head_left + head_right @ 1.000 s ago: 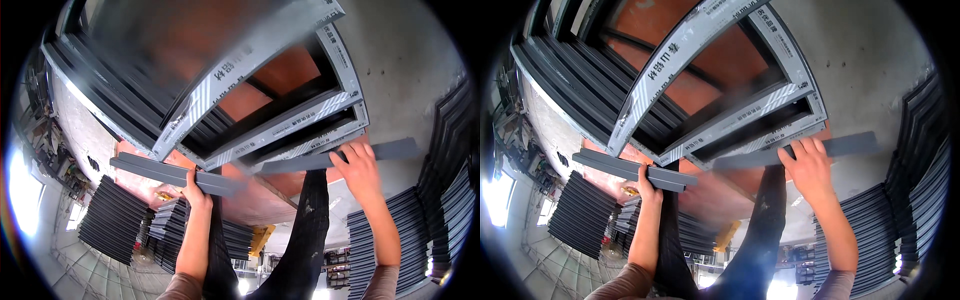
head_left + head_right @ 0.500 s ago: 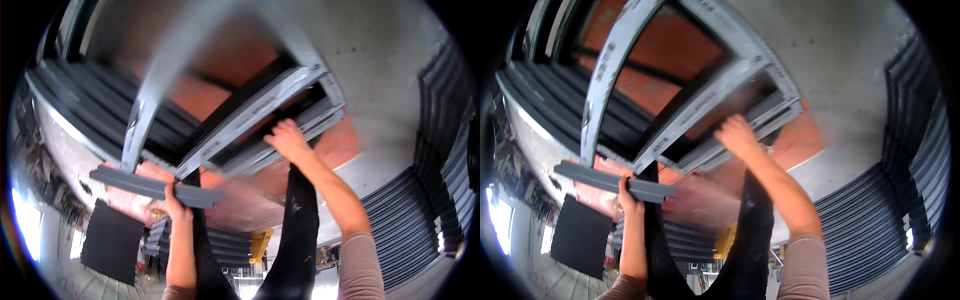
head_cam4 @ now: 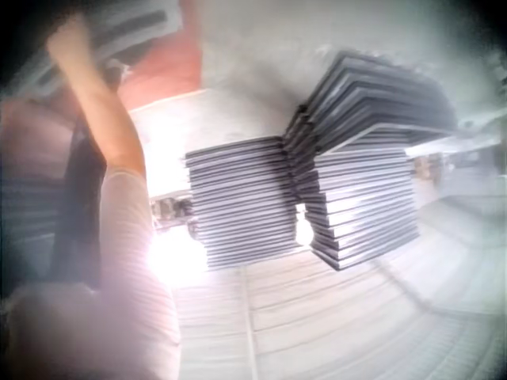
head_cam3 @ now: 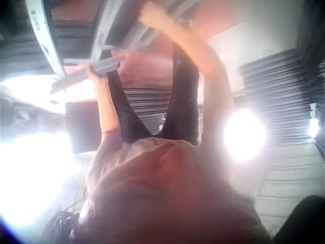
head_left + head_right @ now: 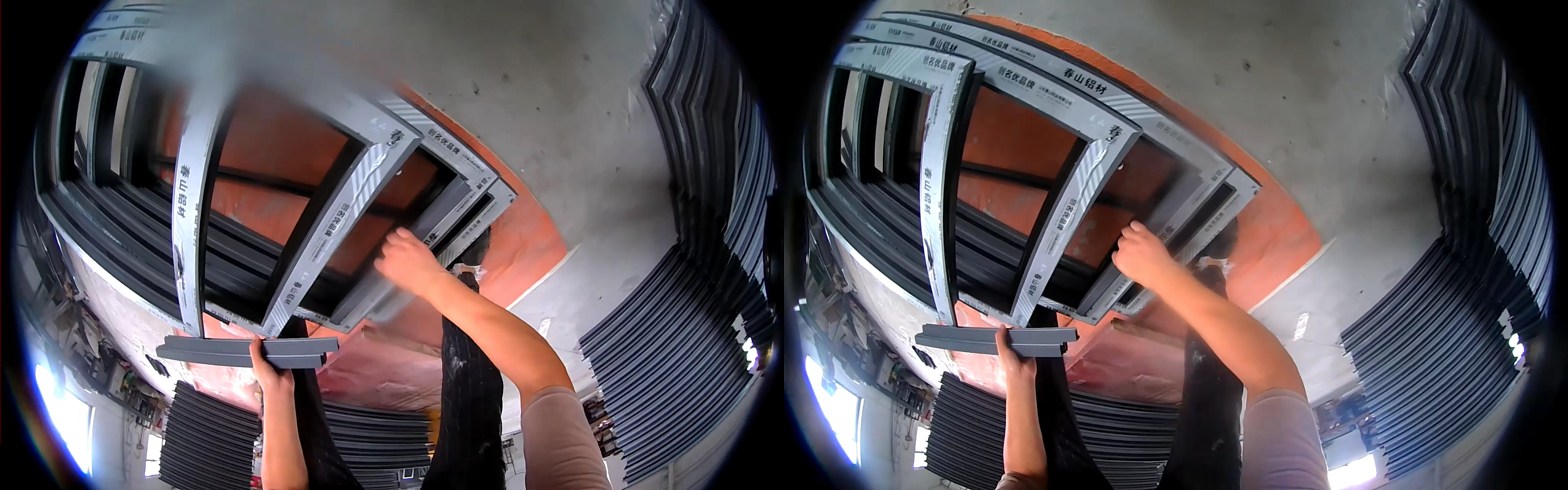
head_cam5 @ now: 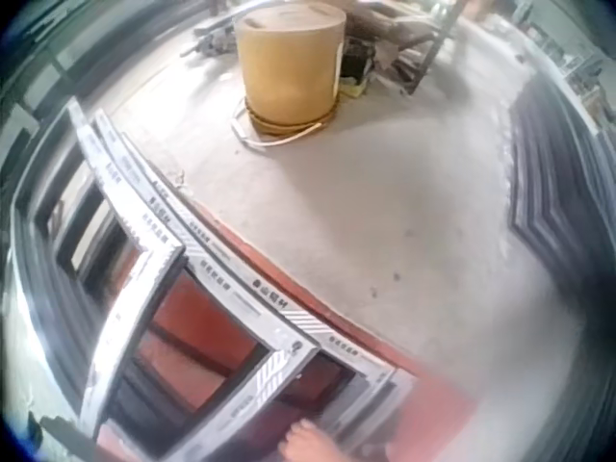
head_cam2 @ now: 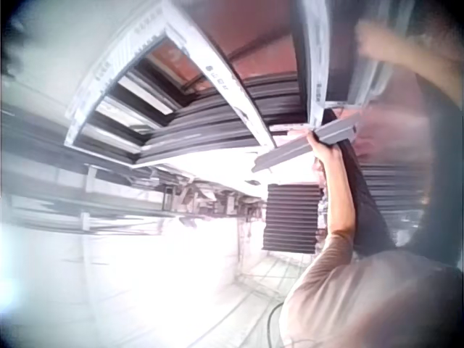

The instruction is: The person cuts metal profiles using a saw machine after entering settings on its touchscreen monitor, carries the profiles across the workshop, and inserts them into window frames by hand.

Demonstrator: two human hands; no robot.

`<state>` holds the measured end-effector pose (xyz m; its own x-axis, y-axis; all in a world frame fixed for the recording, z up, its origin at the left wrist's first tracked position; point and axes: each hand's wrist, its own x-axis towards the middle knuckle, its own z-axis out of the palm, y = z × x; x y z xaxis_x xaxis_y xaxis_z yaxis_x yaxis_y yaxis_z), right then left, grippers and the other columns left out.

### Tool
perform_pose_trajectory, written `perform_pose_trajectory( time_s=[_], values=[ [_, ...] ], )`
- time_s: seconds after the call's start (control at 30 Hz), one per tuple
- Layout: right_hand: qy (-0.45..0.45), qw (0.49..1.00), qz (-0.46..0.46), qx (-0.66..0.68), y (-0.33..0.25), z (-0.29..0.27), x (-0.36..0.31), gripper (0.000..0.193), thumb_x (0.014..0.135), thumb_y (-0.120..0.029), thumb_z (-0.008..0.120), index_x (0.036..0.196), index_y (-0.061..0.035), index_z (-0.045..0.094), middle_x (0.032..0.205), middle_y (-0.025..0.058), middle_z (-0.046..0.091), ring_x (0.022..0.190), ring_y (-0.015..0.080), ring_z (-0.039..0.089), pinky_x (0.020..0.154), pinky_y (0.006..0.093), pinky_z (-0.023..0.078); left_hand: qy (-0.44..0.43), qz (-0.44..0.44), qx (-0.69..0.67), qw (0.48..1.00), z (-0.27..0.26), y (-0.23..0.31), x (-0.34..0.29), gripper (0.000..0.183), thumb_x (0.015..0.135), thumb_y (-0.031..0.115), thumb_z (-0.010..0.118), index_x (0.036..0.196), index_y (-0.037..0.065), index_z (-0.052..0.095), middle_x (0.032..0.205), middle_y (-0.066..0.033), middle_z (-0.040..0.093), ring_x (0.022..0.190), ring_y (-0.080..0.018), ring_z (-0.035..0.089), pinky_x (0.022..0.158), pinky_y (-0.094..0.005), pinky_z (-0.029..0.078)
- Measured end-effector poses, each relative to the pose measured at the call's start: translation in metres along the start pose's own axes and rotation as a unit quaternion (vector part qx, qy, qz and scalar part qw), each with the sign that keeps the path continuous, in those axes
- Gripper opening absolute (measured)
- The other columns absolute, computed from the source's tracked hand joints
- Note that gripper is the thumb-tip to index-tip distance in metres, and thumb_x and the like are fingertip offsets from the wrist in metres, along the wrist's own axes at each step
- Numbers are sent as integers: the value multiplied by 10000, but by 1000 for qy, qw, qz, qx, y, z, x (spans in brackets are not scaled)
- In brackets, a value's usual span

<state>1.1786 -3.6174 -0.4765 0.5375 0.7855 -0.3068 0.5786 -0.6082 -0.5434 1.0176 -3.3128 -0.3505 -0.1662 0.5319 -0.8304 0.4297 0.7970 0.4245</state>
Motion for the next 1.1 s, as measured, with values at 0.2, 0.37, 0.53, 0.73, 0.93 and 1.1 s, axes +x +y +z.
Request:
perform_pose_trajectory(
  time_s=[0.2,0.37,0.53,0.73,0.93,1.1],
  values=[
    [-55,998,16,23,-2,3,0,111,776,-166,604,743,-144,708,775,18,642,936,214,588,987,374,407,25,-8,-2,1000,6,-2,1,250,886,254,684,1009,61,581,918,-71,620,868,-208,620,801,-357,548],
    [-52,998,21,8,-2,9,-1,104,772,-164,614,733,-142,707,775,18,645,934,211,588,999,374,397,22,-25,-7,999,6,-2,5,272,888,269,683,1025,61,573,933,-80,625,890,-221,624,826,-369,550],
    [-6,1000,10,-9,-2,8,-1,124,723,-170,623,637,-146,710,709,2,672,838,183,589,894,341,411,34,-28,-19,999,10,-2,0,263,885,252,692,1017,58,574,917,-79,629,880,-224,632,820,-367,555],
    [-9,1000,28,-6,-5,-4,1,121,733,-175,618,670,-155,719,748,15,663,924,213,600,947,372,405,-2,-16,-16,1000,6,-6,6,281,891,335,662,984,82,583,913,-67,637,885,-222,633,848,-370,534],
    [-132,980,146,-32,-55,-90,-49,210,752,-177,606,936,-155,705,945,87,646,1053,306,582,922,431,465,37,11,-56,998,-2,-2,-22,185,867,225,700,946,84,609,848,-73,646,764,-232,637,718,-390,548],
    [-152,943,293,42,-97,-222,-109,448,642,-100,818,1066,-76,673,962,159,617,980,370,591,854,440,491,-22,26,-127,991,-29,34,-112,325,847,187,744,1091,101,549,858,-28,578,739,-180,578,650,-345,499]
  ],
)
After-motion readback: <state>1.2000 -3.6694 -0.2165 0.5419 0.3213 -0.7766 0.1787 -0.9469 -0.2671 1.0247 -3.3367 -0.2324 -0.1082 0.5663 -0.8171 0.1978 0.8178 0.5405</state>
